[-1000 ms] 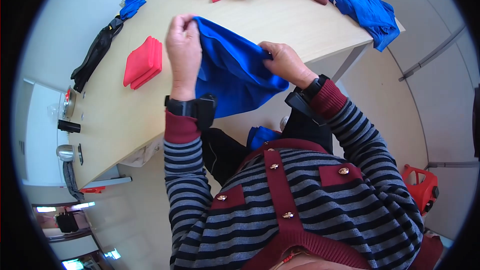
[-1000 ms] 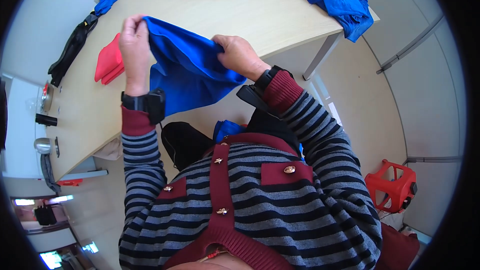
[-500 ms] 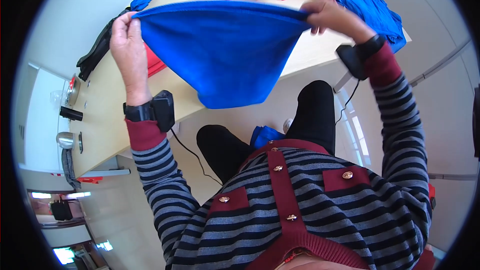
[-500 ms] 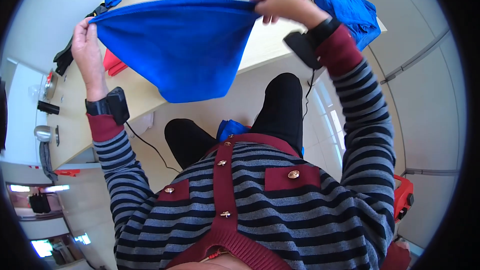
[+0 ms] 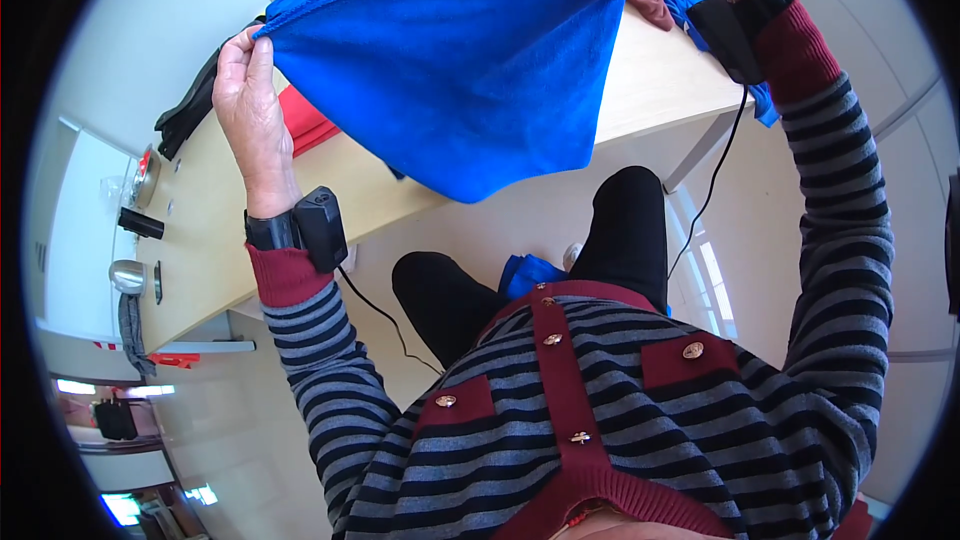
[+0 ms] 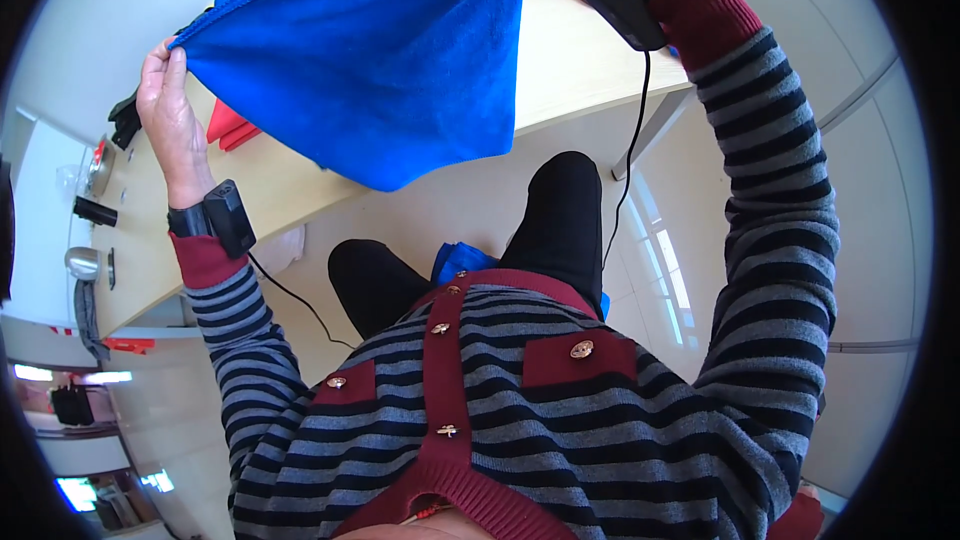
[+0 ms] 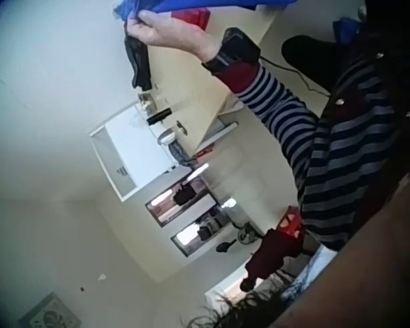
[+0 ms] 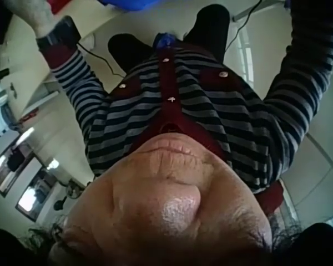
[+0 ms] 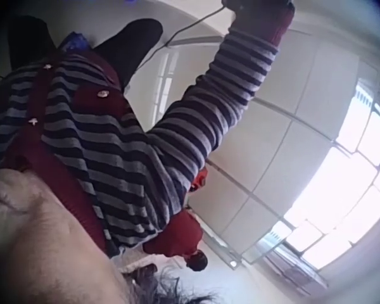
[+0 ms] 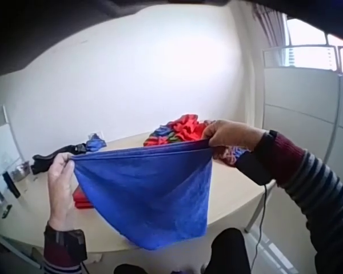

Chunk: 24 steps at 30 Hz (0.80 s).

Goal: The person folds a red cloth by hand on a table and places it onto a stack of other red cloths. They then pick up a blue cloth, spread it out, and fold it into a square before smoothing it with their hands.

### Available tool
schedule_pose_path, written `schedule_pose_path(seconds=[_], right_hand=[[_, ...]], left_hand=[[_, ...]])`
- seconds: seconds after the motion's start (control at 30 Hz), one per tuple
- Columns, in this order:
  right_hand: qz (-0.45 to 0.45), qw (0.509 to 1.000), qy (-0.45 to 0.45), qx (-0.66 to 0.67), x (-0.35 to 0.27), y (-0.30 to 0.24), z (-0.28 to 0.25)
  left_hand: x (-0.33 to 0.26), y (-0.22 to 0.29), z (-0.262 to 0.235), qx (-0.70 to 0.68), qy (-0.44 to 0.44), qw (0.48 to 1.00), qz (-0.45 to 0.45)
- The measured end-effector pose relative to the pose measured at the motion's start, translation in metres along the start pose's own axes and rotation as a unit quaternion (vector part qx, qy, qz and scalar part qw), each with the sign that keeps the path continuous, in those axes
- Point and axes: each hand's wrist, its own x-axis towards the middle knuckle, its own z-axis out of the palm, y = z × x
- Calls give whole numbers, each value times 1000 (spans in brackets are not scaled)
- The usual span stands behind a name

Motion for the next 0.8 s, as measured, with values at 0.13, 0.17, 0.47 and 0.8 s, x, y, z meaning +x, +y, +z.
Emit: schedule_pose_path(seconds=[0.13, 0.17, 0.47, 0.8], right_hand=[[-140, 971, -67, 184, 3, 3, -1], [-64, 980, 33, 183, -1, -17, 10], [17, 983, 179, -26, -1, -25, 12], [44, 976, 211, -11, -21, -25, 12]], left_hand=[[-1, -2, -5, -49, 8, 999, -9], [-2, -3, -9, -43, 12, 999, -8], [-5, -10, -6, -27, -2, 1000, -2], [-14, -2, 12, -43, -23, 999, 3]])
